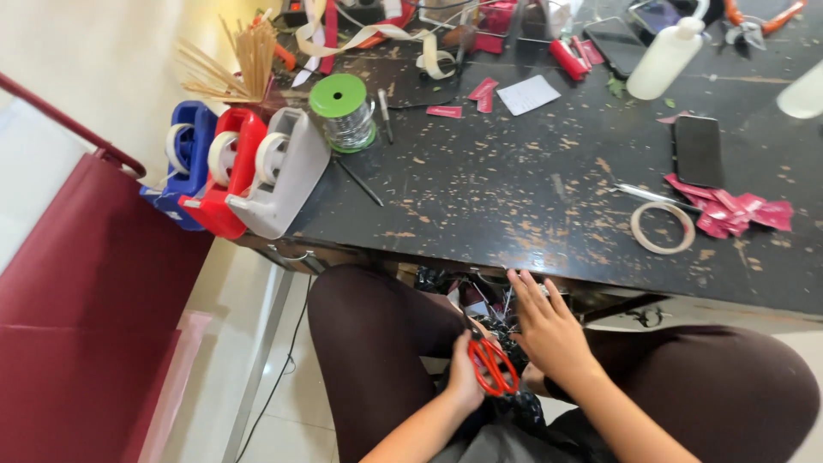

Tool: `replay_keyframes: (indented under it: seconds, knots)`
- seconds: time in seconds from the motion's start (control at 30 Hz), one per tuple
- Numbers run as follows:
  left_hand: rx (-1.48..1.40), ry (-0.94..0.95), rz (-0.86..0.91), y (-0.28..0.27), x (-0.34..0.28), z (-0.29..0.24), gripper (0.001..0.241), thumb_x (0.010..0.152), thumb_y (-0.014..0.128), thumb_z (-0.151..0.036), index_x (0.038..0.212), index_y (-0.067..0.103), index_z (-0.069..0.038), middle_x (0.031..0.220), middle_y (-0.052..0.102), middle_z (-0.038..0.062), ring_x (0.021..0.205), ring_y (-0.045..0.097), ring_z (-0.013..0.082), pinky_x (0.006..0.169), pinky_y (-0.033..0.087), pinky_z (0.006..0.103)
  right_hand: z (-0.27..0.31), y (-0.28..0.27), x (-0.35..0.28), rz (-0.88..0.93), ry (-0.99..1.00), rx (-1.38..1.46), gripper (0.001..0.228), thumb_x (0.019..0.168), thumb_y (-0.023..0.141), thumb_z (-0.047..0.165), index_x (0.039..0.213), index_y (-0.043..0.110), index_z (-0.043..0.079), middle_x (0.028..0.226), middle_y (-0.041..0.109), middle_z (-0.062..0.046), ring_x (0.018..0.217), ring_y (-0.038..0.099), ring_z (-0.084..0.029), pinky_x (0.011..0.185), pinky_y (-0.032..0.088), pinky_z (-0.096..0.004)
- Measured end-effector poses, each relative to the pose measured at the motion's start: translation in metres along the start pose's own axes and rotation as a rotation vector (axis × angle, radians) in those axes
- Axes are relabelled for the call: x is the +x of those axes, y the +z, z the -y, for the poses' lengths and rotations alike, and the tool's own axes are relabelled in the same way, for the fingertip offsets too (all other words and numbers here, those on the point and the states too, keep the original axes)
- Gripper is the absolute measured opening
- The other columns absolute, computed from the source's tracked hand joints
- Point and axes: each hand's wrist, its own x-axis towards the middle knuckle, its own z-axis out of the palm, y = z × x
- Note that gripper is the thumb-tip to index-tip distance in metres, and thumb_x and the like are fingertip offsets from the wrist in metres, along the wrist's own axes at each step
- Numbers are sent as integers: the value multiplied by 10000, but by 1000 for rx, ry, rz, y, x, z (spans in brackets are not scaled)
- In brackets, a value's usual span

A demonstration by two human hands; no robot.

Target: The person uses red-handled scissors to cut small rectangular pieces of red paper on a cluttered black table. They trim the edges of the paper pieces and occasionally sweep debris off the table with their hand.

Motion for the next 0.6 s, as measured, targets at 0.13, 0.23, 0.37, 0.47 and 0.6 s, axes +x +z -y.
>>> replay_keyframes:
  seconds: [0.13,0.23,0.37,0.47,0.6]
  knots:
    - [-78,164,33,17,-31,-17,647,951,458,-601,1156,747,-60,807,705,139,683,666,282,603,590,470,27,63,-23,106,20,127,108,649,714,190,730,781,163,959,726,-151,1026,679,-309,1181,348,-515]
    - [-33,327,55,38,-75,-28,648,1008,380,-537,1193,688,2,740,626,156,623,628,297,559,565,434,32,70,-19,248,240,343,213,942,643,320,774,670,192,702,661,-7,551,683,-283,525,496,-412]
    - [83,588,99,53,-108,-34,338,1034,351,-428,1197,402,-137,1298,685,175,765,666,292,634,575,431,17,35,-7,222,467,774,131,890,653,289,858,627,164,839,694,-12,736,690,-302,662,486,-468]
    - [153,705,118,65,-126,-38,358,1035,321,-412,1257,386,-140,1286,678,167,893,681,273,707,586,400,10,-10,5,114,442,1074,169,932,581,198,816,686,133,848,739,-5,759,694,-236,721,501,-392]
    - [352,854,113,69,-126,-44,328,1107,269,-430,1298,365,-180,1278,692,159,1080,702,280,812,633,458,7,-42,2,-45,465,1469,182,776,857,135,923,776,66,913,729,-79,797,780,-227,759,640,-322]
